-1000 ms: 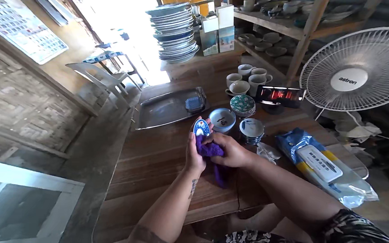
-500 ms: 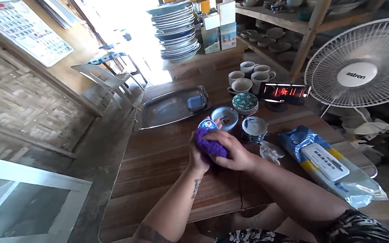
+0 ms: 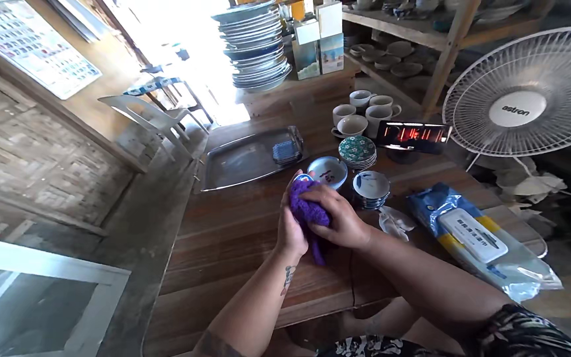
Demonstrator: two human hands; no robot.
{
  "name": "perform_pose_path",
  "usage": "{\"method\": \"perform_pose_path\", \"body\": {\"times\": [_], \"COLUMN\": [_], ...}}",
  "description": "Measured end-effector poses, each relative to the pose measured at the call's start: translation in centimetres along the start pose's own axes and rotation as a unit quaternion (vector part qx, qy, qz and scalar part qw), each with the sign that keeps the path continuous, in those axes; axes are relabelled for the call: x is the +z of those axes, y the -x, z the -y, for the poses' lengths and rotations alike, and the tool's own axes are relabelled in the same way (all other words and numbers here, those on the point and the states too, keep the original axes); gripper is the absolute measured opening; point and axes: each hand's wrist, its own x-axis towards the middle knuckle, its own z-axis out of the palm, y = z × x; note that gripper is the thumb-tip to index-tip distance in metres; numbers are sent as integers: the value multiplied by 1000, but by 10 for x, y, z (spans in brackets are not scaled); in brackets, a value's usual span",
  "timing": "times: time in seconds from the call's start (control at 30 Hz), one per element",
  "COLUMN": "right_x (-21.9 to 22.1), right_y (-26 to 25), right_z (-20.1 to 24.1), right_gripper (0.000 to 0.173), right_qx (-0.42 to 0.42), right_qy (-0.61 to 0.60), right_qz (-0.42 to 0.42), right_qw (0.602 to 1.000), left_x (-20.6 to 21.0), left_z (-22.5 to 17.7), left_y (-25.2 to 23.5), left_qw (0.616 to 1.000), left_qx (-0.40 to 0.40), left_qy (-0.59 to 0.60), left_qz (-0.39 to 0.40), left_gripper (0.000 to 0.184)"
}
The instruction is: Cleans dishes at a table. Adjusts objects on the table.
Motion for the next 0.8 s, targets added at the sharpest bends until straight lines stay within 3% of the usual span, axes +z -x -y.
{"method": "perform_pose_path", "body": {"times": [0.1,0.17,0.27,0.33,0.4,0.47,0.57,0.67,0.8], "right_x": [-1,-4,-7,-5,-2,1,1,-5,-9], "right_y": [0,-2,-5,-5,-4,-2,1,-1,-5], "right_z": [-1,1,3,0,-4,-5,-4,-2,5], "right_gripper": [37,33,30,37,47,50,47,39,28], "right_qx": [4,50,118,123,111,88,38,29,77], "right_qy": [-40,5,102,147,163,139,57,-3,103], "right_qz": [85,113,72,9,-28,-30,20,94,120], "right_qw": [996,992,985,982,980,986,997,995,984], "left_x": [-11,-10,-6,-3,0,3,3,-9,-10], "left_z": [3,2,2,4,6,6,1,4,1], "left_y": [-5,-7,-8,-6,-3,0,0,-6,-9], "left_qw": [998,998,999,999,1000,998,998,999,999], "left_qx": [-15,-16,15,16,-17,-58,-58,-27,18], "left_qy": [67,65,44,29,4,-6,9,36,35], "left_qz": [11,-5,-8,1,-8,-29,-29,9,-8], "left_gripper": [65,67,68,75,92,85,74,97,85]}}
